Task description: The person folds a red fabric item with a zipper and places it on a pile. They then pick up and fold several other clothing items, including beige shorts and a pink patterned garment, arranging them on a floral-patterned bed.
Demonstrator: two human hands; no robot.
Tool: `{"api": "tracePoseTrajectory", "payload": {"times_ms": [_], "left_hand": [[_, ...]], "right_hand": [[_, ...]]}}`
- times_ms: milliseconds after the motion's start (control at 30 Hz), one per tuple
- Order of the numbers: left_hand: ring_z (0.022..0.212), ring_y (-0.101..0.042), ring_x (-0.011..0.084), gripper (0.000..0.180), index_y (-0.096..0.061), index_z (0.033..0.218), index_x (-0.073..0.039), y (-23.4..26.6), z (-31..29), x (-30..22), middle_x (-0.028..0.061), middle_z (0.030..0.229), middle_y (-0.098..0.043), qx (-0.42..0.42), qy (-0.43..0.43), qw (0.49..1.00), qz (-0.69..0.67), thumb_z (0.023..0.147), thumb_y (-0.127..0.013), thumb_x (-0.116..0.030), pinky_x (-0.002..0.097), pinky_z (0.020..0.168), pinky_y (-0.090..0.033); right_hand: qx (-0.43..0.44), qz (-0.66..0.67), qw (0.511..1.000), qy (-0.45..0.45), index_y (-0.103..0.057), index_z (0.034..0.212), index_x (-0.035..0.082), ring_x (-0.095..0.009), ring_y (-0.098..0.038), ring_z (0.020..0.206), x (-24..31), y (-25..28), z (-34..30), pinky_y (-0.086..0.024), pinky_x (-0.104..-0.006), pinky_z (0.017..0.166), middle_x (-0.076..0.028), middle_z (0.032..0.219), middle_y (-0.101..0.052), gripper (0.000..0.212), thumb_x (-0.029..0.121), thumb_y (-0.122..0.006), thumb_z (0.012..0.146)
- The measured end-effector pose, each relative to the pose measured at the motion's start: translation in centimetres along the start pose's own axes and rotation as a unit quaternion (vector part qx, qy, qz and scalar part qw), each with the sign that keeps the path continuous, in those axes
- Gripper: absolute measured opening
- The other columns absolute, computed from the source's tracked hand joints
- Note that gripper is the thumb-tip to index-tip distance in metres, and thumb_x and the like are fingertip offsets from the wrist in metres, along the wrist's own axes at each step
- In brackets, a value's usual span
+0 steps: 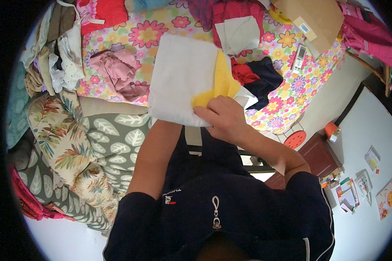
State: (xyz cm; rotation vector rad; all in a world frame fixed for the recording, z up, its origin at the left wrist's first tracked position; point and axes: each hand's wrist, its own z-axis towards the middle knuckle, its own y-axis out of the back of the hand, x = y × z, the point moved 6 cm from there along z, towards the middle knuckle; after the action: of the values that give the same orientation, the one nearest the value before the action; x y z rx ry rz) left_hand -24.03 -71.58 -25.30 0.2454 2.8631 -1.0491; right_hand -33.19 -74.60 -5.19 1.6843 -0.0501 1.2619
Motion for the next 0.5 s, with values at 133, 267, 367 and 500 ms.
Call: {"api": "tracePoseTrajectory", "payload": {"times_ms": [133,267,367,500], "left_hand": [[0.104,-0.045,0.0168,0.049,-0.043,0.12,-0.012,0.1,0.1,1.7,0.0016,0.117,-0.048,-0.026,-0.014,1.0,-0.011,0.083,-0.049,-0.044,0.0347,0.086,-0.033],[0.103,-0.046,0.0168,0.048,-0.044,0.119,-0.013,-0.5,1.1,2.5,0.0018,0.116,-0.049,-0.041,-0.019,0.999,0.003,0.084,-0.048,-0.044,0.0339,0.085,-0.034],[0.102,-0.046,0.0168,0.047,-0.044,0.119,-0.013,-1.4,2.9,2.2,0.002,0.116,-0.049,-0.042,-0.021,0.998,0.031,0.084,-0.048,-0.044,0.0333,0.084,-0.035],[0.1,-0.047,0.0168,0.047,-0.045,0.119,-0.013,-2.4,6.2,0.7,0.0023,0.115,-0.05,-0.06,-0.02,0.987,0.147,0.084,-0.047,-0.045,0.0326,0.083,-0.036]], "right_hand": [[-0.026,0.018,0.999,0.022,-0.059,0.084,0.01,-0.021,-0.046,0.06,-1.5,0.5,-1.6,-0.035,-0.0323,0.049,-0.004,0.065,-0.042,0.033,0.002,-0.062,0.052],[-0.009,0.046,0.999,-0.003,-0.059,0.086,0.01,-0.023,-0.048,0.063,-3.3,1.3,-1.9,-0.038,-0.0327,0.052,-0.005,0.067,-0.043,0.036,0.003,-0.064,0.051],[-0.001,0.108,0.992,-0.059,-0.06,0.088,0.009,-0.024,-0.051,0.067,-5.9,2.1,-1.7,-0.042,-0.0316,0.058,-0.006,0.071,-0.048,0.038,0.003,-0.066,0.051],[-0.077,0.169,0.963,-0.193,-0.058,0.094,0.004,-0.018,-0.057,0.077,-15.2,4.5,-0.6,-0.045,-0.0291,0.068,-0.007,0.084,-0.059,0.036,0.009,-0.07,0.06]]}}
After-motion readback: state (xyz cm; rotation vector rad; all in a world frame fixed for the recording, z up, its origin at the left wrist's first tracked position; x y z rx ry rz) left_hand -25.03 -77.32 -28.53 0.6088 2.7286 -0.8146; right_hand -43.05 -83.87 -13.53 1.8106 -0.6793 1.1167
